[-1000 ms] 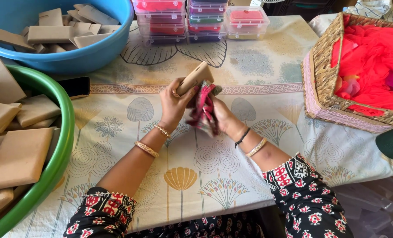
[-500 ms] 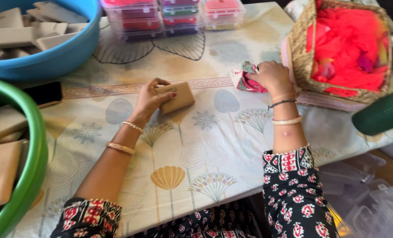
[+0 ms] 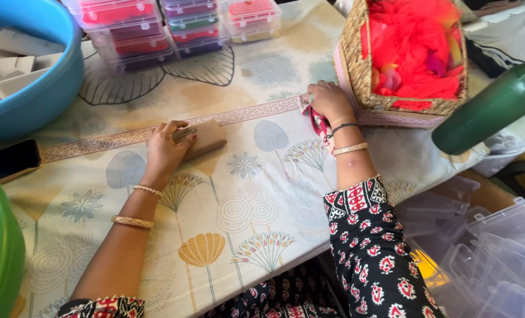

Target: The recorder wraps small brown bars of soap in thin red decorative fabric.

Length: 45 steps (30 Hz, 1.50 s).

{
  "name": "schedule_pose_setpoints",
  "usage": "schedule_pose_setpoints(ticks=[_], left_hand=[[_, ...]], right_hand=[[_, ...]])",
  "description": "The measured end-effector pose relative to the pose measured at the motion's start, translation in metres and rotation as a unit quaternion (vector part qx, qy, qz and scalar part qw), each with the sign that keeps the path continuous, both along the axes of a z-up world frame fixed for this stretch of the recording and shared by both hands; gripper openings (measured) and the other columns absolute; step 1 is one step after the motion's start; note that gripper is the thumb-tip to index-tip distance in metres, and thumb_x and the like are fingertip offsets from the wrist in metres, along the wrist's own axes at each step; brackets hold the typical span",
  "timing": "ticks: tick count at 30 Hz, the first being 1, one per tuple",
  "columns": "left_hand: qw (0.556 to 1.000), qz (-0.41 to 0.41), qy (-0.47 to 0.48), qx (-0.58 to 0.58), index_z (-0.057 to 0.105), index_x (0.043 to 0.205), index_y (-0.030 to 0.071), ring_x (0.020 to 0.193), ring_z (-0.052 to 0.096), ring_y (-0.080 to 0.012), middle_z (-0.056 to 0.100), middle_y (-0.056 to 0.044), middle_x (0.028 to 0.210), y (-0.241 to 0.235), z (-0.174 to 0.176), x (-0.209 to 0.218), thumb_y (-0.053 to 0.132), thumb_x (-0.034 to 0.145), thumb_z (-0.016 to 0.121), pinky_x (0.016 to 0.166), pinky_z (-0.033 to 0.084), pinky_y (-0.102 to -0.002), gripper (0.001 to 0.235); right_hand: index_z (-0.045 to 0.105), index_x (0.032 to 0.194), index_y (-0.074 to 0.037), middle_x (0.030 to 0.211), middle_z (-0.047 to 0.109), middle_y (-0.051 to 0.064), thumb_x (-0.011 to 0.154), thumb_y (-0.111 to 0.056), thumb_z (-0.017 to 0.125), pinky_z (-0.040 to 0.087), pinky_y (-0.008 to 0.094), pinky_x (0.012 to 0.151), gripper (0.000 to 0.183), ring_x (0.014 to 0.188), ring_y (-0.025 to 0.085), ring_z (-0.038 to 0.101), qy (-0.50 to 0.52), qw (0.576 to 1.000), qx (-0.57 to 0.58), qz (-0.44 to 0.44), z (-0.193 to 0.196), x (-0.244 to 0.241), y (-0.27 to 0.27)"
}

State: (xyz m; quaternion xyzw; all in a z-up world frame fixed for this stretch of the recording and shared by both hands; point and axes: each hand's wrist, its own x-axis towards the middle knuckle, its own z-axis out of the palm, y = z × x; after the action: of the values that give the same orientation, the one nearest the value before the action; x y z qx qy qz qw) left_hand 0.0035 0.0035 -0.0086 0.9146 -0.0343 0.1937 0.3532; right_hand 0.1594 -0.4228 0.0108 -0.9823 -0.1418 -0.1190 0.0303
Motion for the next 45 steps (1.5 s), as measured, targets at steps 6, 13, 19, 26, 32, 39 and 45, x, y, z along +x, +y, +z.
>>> schedule_pose_setpoints(ticks=[6, 13, 19, 26, 32, 39, 45], left_hand=[[1.0, 0.007, 0.016, -0.005, 0.069, 0.126, 0.012, 0.117, 0.051, -0.0331, 0.069, -0.013, 0.115, 0.006, -0.014, 0.009, 0.039, 0.093, 0.074, 0.103, 0.041, -0.047, 0.043], [0.999, 0.016, 0.009, -0.041, 0.066, 0.129, 0.01, 0.118, 0.048, -0.0311, 0.067, -0.011, 0.119, 0.013, -0.028, 0.015, 0.042, 0.097, 0.068, 0.103, 0.04, -0.047, 0.045], [0.999, 0.024, -0.002, -0.028, 0.066, 0.128, 0.011, 0.117, 0.047, -0.0308, 0.067, -0.01, 0.118, 0.014, -0.038, 0.02, 0.035, 0.101, 0.067, 0.104, 0.038, -0.047, 0.036], [0.998, 0.025, -0.05, -0.033, 0.066, 0.123, 0.011, 0.114, 0.047, -0.0333, 0.066, -0.012, 0.117, 0.013, -0.039, 0.019, 0.029, 0.098, 0.068, 0.103, 0.035, -0.046, 0.031], [0.998, 0.023, -0.048, -0.041, 0.064, 0.123, 0.013, 0.116, 0.047, -0.0345, 0.065, -0.013, 0.118, 0.012, -0.043, 0.02, 0.028, 0.098, 0.067, 0.104, 0.034, -0.049, 0.029], [0.997, 0.034, -0.021, -0.071, 0.061, 0.125, 0.012, 0.118, 0.041, -0.0399, 0.058, -0.017, 0.126, 0.007, -0.031, 0.011, 0.031, 0.101, 0.066, 0.104, 0.032, -0.055, 0.032], [0.997, 0.016, -0.026, -0.066, 0.061, 0.127, 0.01, 0.121, 0.04, -0.0395, 0.057, -0.017, 0.127, 0.005, -0.043, 0.02, 0.03, 0.103, 0.067, 0.105, 0.032, -0.055, 0.032]], right_hand=[[0.069, 0.098, -0.011, 0.107, 0.066, 0.014, 0.087, -0.026, 0.069, 0.048, 0.049, 0.092, 0.018, 0.105, 0.039, 0.058, -0.033, 0.994, 0.088, 0.058, 0.066, -0.045, 0.033], [0.068, 0.093, -0.008, 0.081, 0.069, 0.005, 0.104, -0.026, 0.065, 0.052, 0.033, 0.062, 0.022, 0.071, 0.018, 0.067, -0.155, 0.937, 0.296, 0.107, 0.104, -0.069, 0.052], [0.067, 0.1, -0.008, 0.074, 0.066, 0.002, 0.11, -0.021, 0.058, 0.048, 0.024, 0.049, 0.019, 0.06, 0.009, 0.063, -0.197, 0.77, 0.541, 0.274, 0.128, -0.105, 0.059], [0.06, 0.104, -0.012, 0.072, 0.051, -0.001, 0.102, -0.022, 0.067, 0.04, 0.027, 0.047, 0.012, 0.059, 0.01, 0.051, -0.069, 0.574, 0.754, 0.311, 0.14, -0.21, 0.011], [0.06, 0.103, -0.011, 0.073, 0.052, 0.0, 0.103, -0.021, 0.067, 0.041, 0.027, 0.049, 0.012, 0.061, 0.011, 0.052, -0.014, 0.617, 0.711, 0.336, 0.145, -0.198, 0.003], [0.06, 0.102, -0.011, 0.076, 0.054, 0.001, 0.103, -0.021, 0.066, 0.043, 0.027, 0.052, 0.012, 0.063, 0.012, 0.054, 0.049, 0.663, 0.663, 0.344, 0.139, -0.192, -0.002], [0.06, 0.101, -0.01, 0.078, 0.055, 0.002, 0.103, -0.02, 0.066, 0.045, 0.028, 0.054, 0.012, 0.065, 0.013, 0.055, 0.069, 0.699, 0.632, 0.328, 0.089, -0.187, -0.051]])
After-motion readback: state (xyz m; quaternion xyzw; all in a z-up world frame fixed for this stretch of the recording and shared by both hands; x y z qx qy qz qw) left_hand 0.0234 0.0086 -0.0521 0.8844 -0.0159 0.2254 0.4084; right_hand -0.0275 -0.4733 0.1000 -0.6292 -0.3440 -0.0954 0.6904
